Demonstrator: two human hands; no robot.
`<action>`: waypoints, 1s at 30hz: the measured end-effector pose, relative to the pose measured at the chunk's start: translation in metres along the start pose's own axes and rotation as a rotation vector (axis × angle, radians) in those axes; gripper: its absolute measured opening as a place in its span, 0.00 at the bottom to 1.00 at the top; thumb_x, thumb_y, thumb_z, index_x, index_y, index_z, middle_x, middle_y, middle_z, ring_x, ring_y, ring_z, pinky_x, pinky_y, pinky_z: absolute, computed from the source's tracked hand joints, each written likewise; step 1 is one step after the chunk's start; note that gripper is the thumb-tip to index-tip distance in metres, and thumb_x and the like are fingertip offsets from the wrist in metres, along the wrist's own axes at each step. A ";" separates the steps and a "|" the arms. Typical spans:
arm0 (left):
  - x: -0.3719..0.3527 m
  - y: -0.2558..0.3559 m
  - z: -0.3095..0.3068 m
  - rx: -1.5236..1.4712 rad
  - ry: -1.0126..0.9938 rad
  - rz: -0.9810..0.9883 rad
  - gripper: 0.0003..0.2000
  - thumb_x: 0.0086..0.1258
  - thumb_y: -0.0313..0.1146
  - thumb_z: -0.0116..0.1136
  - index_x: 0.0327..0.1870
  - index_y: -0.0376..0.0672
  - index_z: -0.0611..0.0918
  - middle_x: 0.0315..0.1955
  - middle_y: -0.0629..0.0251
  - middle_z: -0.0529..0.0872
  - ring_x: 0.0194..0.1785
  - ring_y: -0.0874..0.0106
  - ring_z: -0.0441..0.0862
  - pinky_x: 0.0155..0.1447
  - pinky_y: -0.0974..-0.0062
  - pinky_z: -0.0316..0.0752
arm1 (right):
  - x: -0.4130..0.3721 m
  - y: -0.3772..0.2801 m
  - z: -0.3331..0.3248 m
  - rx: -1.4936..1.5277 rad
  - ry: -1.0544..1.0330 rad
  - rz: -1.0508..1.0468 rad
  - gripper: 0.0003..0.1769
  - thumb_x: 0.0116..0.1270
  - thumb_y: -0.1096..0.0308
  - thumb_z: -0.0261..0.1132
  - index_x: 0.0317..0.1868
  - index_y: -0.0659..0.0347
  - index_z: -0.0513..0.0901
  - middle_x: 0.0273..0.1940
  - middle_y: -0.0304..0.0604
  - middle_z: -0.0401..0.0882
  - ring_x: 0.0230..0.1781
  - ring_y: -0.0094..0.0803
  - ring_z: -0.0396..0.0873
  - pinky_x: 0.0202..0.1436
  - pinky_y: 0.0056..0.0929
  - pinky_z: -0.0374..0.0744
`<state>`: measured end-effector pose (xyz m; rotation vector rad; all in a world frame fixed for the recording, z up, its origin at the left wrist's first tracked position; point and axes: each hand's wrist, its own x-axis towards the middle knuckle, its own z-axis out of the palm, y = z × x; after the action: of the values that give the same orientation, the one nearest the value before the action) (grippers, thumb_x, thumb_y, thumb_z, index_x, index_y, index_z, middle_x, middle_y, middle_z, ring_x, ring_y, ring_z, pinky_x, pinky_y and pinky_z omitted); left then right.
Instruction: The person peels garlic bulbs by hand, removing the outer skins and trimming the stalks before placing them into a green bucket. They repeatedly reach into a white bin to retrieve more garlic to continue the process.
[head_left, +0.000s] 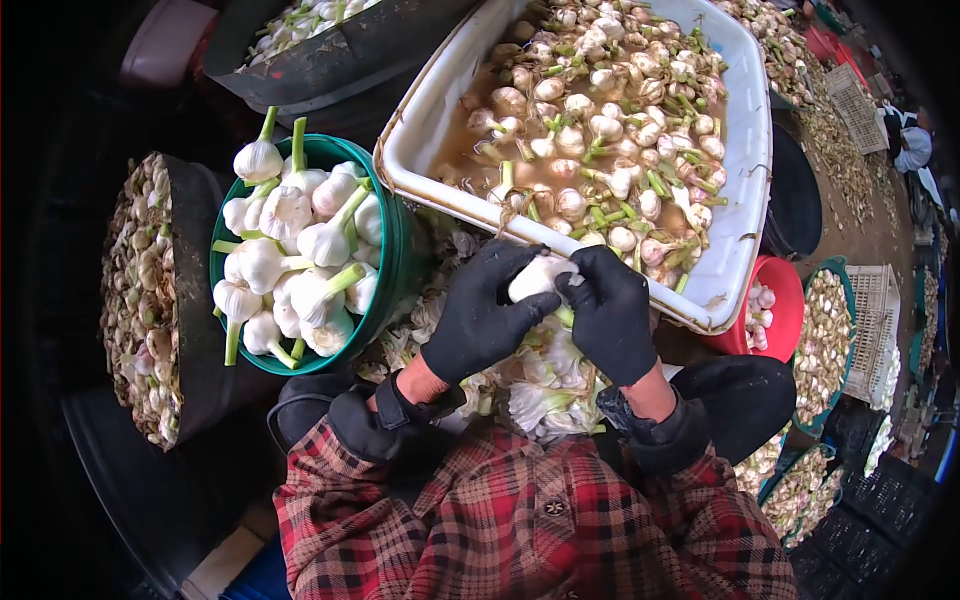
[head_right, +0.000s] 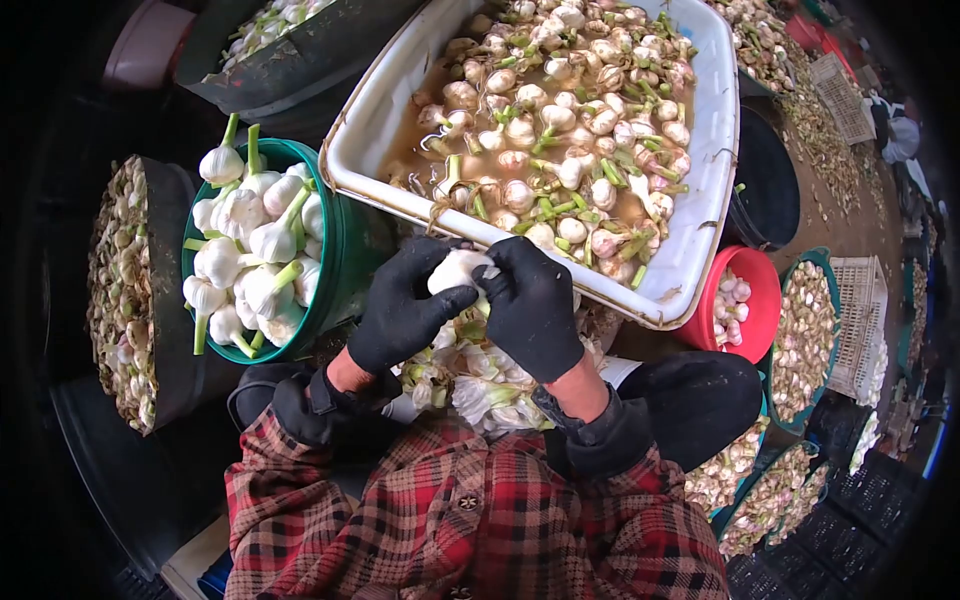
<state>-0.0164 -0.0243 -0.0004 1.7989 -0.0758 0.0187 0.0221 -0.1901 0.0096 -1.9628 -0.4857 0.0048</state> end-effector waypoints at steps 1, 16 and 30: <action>0.000 -0.001 -0.001 0.002 0.001 0.000 0.25 0.58 0.30 0.70 0.57 0.33 0.77 0.45 0.59 0.81 0.49 0.71 0.78 0.54 0.71 0.73 | 0.001 0.001 -0.002 -0.042 0.015 0.048 0.05 0.60 0.76 0.65 0.35 0.66 0.77 0.26 0.53 0.78 0.27 0.47 0.79 0.30 0.35 0.74; -0.001 0.006 -0.032 -1.155 -0.139 -0.175 0.20 0.65 0.38 0.58 0.52 0.32 0.77 0.43 0.48 0.83 0.47 0.57 0.83 0.43 0.67 0.81 | 0.007 0.008 -0.066 -0.166 -0.428 0.055 0.07 0.61 0.69 0.66 0.36 0.63 0.79 0.28 0.53 0.80 0.30 0.49 0.81 0.34 0.39 0.76; 0.006 0.005 -0.021 -0.593 -0.225 -0.284 0.12 0.70 0.27 0.52 0.51 0.32 0.77 0.48 0.54 0.83 0.35 0.71 0.82 0.38 0.73 0.78 | 0.139 0.102 0.004 -0.964 -0.953 0.036 0.30 0.54 0.60 0.66 0.59 0.58 0.74 0.53 0.53 0.78 0.54 0.48 0.77 0.57 0.40 0.75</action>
<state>-0.0102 -0.0051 0.0091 1.1993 0.0152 -0.3738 0.1830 -0.1760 -0.0519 -2.8428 -1.2262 0.9116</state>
